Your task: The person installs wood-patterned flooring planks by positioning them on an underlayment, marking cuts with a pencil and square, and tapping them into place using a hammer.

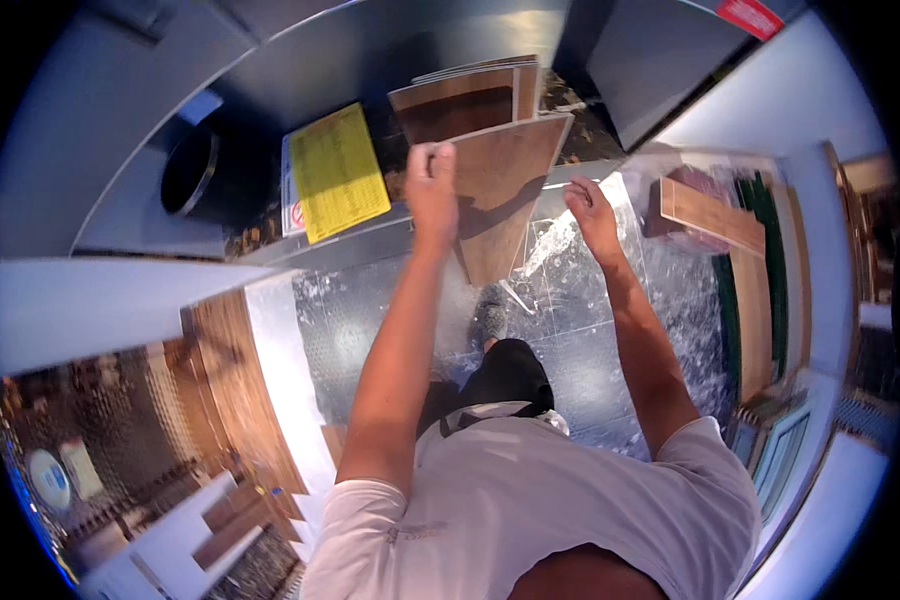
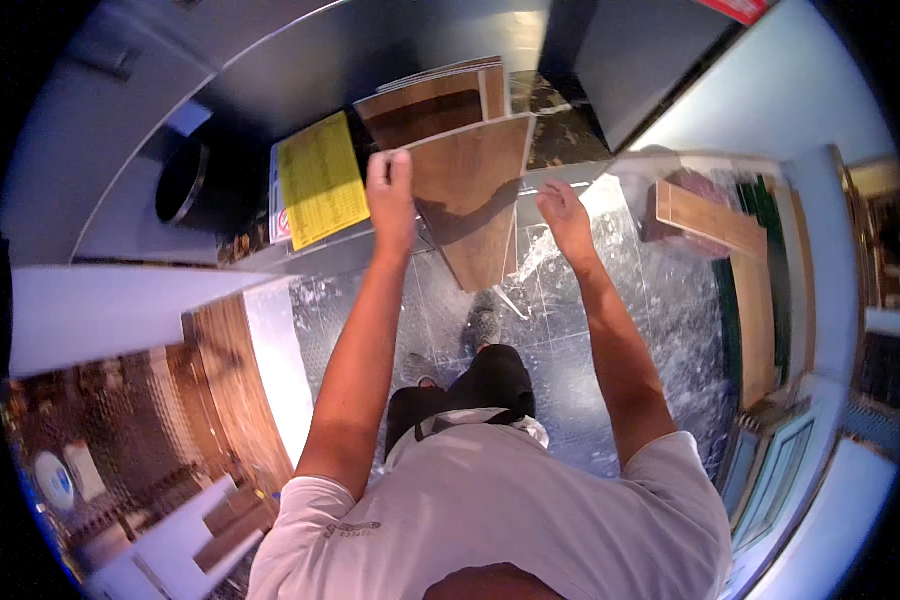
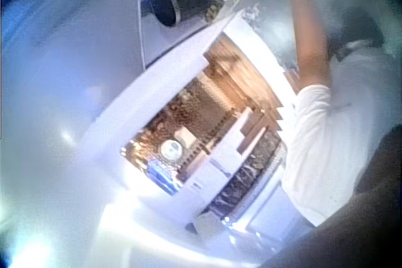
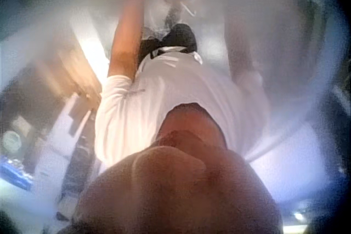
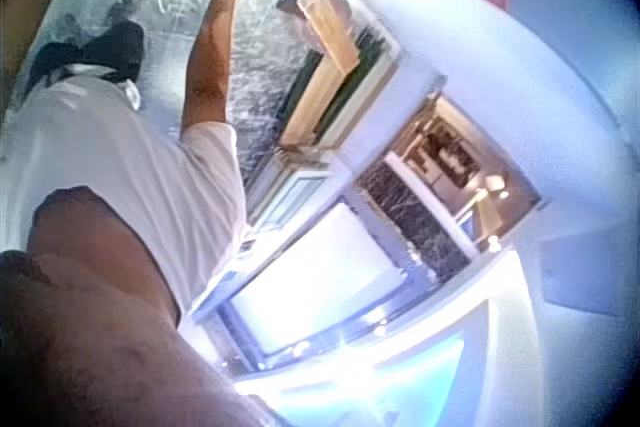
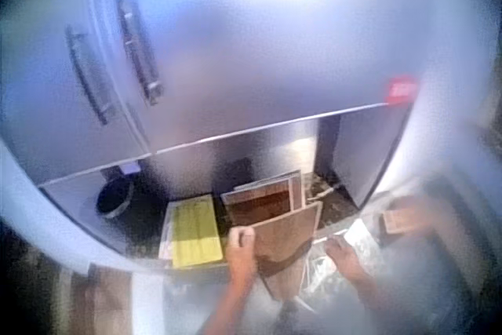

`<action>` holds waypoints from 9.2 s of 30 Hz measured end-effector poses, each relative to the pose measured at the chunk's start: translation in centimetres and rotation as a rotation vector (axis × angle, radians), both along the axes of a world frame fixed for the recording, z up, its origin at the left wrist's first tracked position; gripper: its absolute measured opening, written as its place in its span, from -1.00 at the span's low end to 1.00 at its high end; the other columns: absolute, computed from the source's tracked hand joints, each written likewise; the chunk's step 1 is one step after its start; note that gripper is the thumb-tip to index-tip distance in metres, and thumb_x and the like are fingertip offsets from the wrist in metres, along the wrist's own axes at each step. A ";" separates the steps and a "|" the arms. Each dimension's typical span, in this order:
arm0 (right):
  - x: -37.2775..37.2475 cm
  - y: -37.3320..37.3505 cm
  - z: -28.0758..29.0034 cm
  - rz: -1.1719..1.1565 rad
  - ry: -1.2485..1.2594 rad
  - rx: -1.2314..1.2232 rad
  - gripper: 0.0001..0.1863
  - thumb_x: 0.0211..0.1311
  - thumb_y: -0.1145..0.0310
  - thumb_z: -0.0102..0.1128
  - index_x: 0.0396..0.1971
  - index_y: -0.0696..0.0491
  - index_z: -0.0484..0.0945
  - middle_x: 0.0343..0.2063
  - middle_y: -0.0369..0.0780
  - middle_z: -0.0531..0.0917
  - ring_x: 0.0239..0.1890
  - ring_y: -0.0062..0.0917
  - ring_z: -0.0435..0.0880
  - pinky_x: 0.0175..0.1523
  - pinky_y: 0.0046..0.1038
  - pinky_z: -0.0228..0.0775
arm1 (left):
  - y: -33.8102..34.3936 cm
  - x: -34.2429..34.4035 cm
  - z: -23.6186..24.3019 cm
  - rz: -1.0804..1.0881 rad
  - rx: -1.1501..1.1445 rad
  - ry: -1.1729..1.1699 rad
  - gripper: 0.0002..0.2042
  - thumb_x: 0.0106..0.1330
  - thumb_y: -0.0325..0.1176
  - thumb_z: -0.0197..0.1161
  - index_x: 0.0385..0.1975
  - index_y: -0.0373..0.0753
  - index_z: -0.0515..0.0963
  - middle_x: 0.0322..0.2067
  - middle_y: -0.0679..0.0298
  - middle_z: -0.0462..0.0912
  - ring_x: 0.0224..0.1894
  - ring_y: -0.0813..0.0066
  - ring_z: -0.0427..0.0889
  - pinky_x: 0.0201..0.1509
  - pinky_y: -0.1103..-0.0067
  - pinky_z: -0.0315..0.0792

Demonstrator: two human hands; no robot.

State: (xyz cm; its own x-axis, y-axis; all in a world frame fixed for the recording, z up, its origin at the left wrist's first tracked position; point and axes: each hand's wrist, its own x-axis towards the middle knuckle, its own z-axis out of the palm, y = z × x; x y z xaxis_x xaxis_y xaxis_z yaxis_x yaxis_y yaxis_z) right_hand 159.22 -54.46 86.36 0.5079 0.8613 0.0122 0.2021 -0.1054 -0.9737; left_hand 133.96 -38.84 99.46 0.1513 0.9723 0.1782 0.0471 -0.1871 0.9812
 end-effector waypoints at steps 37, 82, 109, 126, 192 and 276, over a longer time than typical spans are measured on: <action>-84.8 -4.5 10.3 0.824 0.592 -0.086 -0.55 0.11 0.52 0.44 0.01 0.20 0.52 -0.02 -0.22 0.60 0.01 -0.52 0.54 0.20 -0.44 0.31 | -44.7 -71.4 -33.4 1.543 -0.928 -0.506 -0.51 0.28 -0.14 0.33 0.09 -0.35 0.51 0.01 0.06 0.62 0.06 0.10 0.57 0.19 0.29 0.41; -128.2 42.0 -89.3 0.896 0.800 -0.707 -0.68 0.37 0.40 0.17 0.03 0.18 0.40 0.02 -0.15 0.58 0.05 -0.37 0.61 0.21 -0.27 0.46 | -21.1 -118.7 -105.2 1.535 0.056 -1.524 -0.64 0.45 -0.44 0.16 0.11 -0.59 0.39 0.13 -0.01 0.53 0.16 0.32 0.49 0.33 0.45 0.36; -127.6 45.5 -90.0 0.865 0.750 -0.761 -0.69 0.37 0.35 0.20 0.01 0.17 0.46 -0.07 -0.14 0.62 -0.02 -0.38 0.63 0.12 -0.32 0.51 | -17.3 -120.4 -105.7 1.637 -0.030 -1.339 -0.76 0.42 -0.49 0.18 -0.01 -0.47 0.49 -0.01 0.10 0.61 0.05 0.38 0.57 0.22 0.48 0.48; -127.5 45.2 -89.7 0.907 0.741 -0.778 -0.64 0.37 0.41 0.20 0.08 0.20 0.43 0.03 -0.13 0.61 0.11 -0.32 0.60 0.27 -0.25 0.47 | -15.3 -119.1 -102.5 1.776 0.086 -1.356 -0.74 0.36 -0.56 0.23 -0.01 -0.50 0.47 -0.03 0.09 0.59 0.05 0.33 0.57 0.21 0.43 0.52; -125.2 56.4 -94.8 0.693 0.534 -0.622 -0.67 0.37 0.30 0.23 0.00 0.20 0.54 0.02 -0.14 0.64 0.07 -0.35 0.61 0.20 -0.25 0.51 | -19.4 -123.0 -100.0 2.178 -0.396 -1.124 -0.59 0.43 -0.33 0.21 0.10 -0.51 0.36 -0.03 -0.03 0.57 -0.08 0.10 0.67 -0.09 0.17 0.69; -126.4 54.4 -86.3 0.752 -0.021 -0.804 -0.45 0.44 0.05 0.09 -0.36 0.38 0.43 -0.56 0.03 0.67 -0.63 -0.30 0.71 -0.61 -0.40 0.56 | -25.4 -124.8 -100.5 1.608 -0.827 -0.900 -0.54 0.45 -0.09 0.17 0.12 -0.37 0.46 -0.12 0.04 0.67 -0.20 0.31 0.71 -0.18 0.48 0.70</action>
State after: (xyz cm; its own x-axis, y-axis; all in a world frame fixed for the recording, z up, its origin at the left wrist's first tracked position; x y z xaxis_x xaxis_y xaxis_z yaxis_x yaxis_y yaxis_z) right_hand 32.79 -0.03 0.06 -0.1436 0.7112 -0.6881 0.4964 -0.5498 -0.6719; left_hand 9.12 -64.27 -0.99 -0.6270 -0.0218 -0.7787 -0.7765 -0.0628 0.6270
